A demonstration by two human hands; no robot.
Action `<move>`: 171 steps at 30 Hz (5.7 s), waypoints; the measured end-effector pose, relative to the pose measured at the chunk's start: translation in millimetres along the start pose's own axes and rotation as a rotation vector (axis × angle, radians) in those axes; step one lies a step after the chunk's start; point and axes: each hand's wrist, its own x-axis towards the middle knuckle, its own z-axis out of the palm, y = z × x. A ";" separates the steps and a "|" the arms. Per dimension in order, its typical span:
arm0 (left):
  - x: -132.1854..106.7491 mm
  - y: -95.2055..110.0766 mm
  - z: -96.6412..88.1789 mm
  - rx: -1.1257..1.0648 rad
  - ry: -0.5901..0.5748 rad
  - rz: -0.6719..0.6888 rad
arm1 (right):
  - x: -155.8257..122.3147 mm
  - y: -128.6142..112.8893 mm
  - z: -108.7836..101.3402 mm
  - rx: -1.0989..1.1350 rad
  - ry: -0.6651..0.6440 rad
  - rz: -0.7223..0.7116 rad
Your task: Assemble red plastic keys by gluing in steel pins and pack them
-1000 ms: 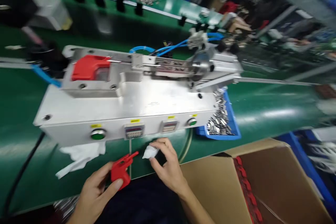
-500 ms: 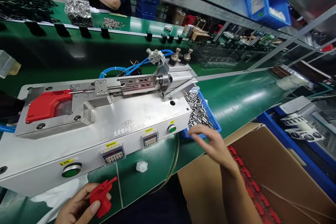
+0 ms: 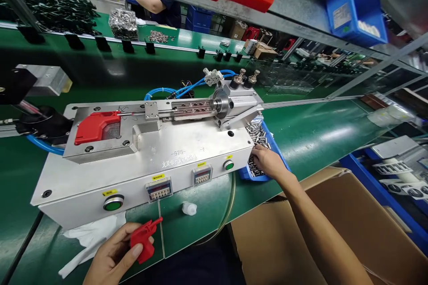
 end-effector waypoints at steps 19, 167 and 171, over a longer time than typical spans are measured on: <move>9.6 -13.1 -15.4 0.009 -0.253 0.111 | -12.5 9.6 1.7 0.453 0.388 0.087; 56.7 152.5 39.6 0.404 -0.036 1.073 | -43.3 -159.5 15.8 1.128 1.175 -0.085; 36.5 123.4 64.5 0.026 -0.096 0.746 | -80.5 -189.7 -13.8 1.226 0.948 -0.445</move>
